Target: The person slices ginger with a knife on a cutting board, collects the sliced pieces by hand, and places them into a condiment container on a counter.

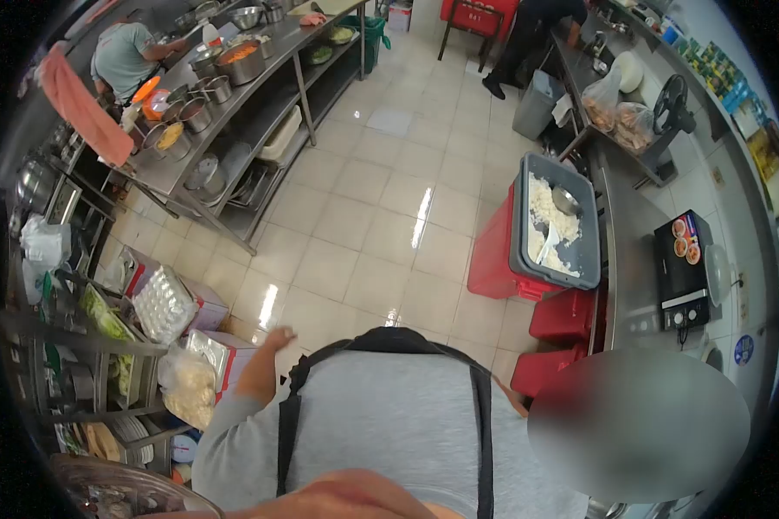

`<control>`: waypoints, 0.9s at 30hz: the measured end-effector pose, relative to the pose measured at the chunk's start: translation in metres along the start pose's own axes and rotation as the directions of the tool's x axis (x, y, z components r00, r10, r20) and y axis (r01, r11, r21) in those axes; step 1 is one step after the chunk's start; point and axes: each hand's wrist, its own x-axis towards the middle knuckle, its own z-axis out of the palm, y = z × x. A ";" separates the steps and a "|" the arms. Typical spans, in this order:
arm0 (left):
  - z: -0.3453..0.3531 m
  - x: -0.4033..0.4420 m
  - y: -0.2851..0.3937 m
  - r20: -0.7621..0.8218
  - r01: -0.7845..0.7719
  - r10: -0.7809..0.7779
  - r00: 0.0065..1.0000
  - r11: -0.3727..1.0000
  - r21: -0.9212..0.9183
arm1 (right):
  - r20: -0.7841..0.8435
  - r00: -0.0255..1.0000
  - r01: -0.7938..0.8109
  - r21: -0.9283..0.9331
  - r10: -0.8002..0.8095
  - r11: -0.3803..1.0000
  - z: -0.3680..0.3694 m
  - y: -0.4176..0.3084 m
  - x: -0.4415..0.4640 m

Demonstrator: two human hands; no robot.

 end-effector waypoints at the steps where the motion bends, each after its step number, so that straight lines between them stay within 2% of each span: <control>1: -0.029 0.027 0.030 -0.184 -0.137 0.166 0.969 0.978 0.159 | 0.013 0.995 -0.096 0.031 0.096 0.995 -0.003 0.000 -0.001; 2: -0.064 0.052 0.065 -0.190 -0.178 0.184 0.964 0.983 0.046 | 0.024 0.987 -0.162 0.067 0.161 0.985 -0.007 -0.003 0.000; 3: -0.096 0.066 0.105 -0.230 -0.209 0.208 0.951 0.978 0.018 | 0.032 0.973 -0.231 0.108 0.229 0.967 -0.008 -0.006 0.001; 4: -0.127 0.072 0.149 -0.239 -0.224 0.191 0.952 0.967 -0.118 | 0.037 0.961 -0.277 0.148 0.275 0.949 -0.012 -0.010 0.008; 7: -0.158 0.144 0.217 -0.205 -0.343 0.298 0.932 0.908 -0.240 | 0.051 0.935 -0.352 0.257 0.351 0.900 -0.026 -0.029 0.043; 10: -0.163 0.180 0.261 -0.134 -0.415 0.399 0.907 0.899 -0.139 | 0.075 0.916 -0.395 0.344 0.394 0.852 -0.045 -0.046 0.089; 11: -0.159 0.187 0.269 -0.078 -0.376 0.369 0.926 0.921 -0.101 | 0.087 0.911 -0.405 0.364 0.402 0.839 -0.056 -0.053 0.108; 12: -0.145 0.203 0.258 -0.077 -0.417 0.412 0.908 0.906 -0.066 | 0.103 0.910 -0.409 0.377 0.401 0.831 -0.066 -0.061 0.134; 13: -0.139 0.211 0.251 0.001 -0.374 0.374 0.927 0.927 0.001 | 0.123 0.915 -0.401 0.386 0.385 0.831 -0.081 -0.073 0.165; 14: -0.112 0.234 0.226 0.113 -0.332 0.335 0.936 0.942 -0.043 | 0.133 0.927 -0.375 0.386 0.351 0.843 -0.099 -0.089 0.205; 15: -0.105 0.238 0.215 0.186 -0.251 0.243 0.952 0.968 0.018 | 0.140 0.937 -0.350 0.392 0.320 0.851 -0.121 -0.110 0.245; 17: -0.108 0.235 0.208 0.242 -0.098 0.081 0.967 0.994 0.058 | 0.040 0.966 -0.254 0.327 0.255 0.910 -0.178 -0.223 0.290; 18: -0.114 0.234 0.205 0.223 -0.046 0.035 0.974 0.998 0.045 | 0.043 0.962 -0.270 0.318 0.271 0.909 -0.194 -0.234 0.346; 20: -0.127 0.238 0.202 0.160 0.032 -0.030 0.987 0.999 -0.007 | 0.040 0.996 0.072 0.091 -0.076 0.993 -0.233 -0.331 0.395; 21: -0.135 0.240 0.206 0.127 0.051 -0.048 0.991 0.998 -0.023 | 0.018 0.964 0.266 -0.022 -0.265 0.964 -0.247 -0.368 0.421; 22: -0.140 0.253 0.210 0.093 0.043 -0.040 0.995 0.999 -0.032 | -0.118 0.984 0.149 0.113 -0.136 0.982 -0.250 -0.436 0.413; 24: -0.144 0.290 0.210 0.013 -0.091 0.090 0.996 0.996 0.013 | -0.133 0.955 0.287 0.190 -0.265 0.939 -0.259 -0.523 0.416; 25: -0.152 0.306 0.223 -0.044 -0.229 0.233 0.971 0.969 0.091 | -0.148 0.937 0.344 0.235 -0.316 0.909 -0.256 -0.554 0.420; 26: -0.172 0.316 0.257 0.130 -0.061 0.185 0.974 0.769 -0.637 | -0.123 0.906 0.421 0.178 -0.404 0.890 -0.251 -0.574 0.430; 27: -0.183 0.334 0.274 0.300 0.280 0.132 0.945 0.149 -0.948 | -0.121 0.868 0.495 0.127 -0.481 0.860 -0.254 -0.590 0.440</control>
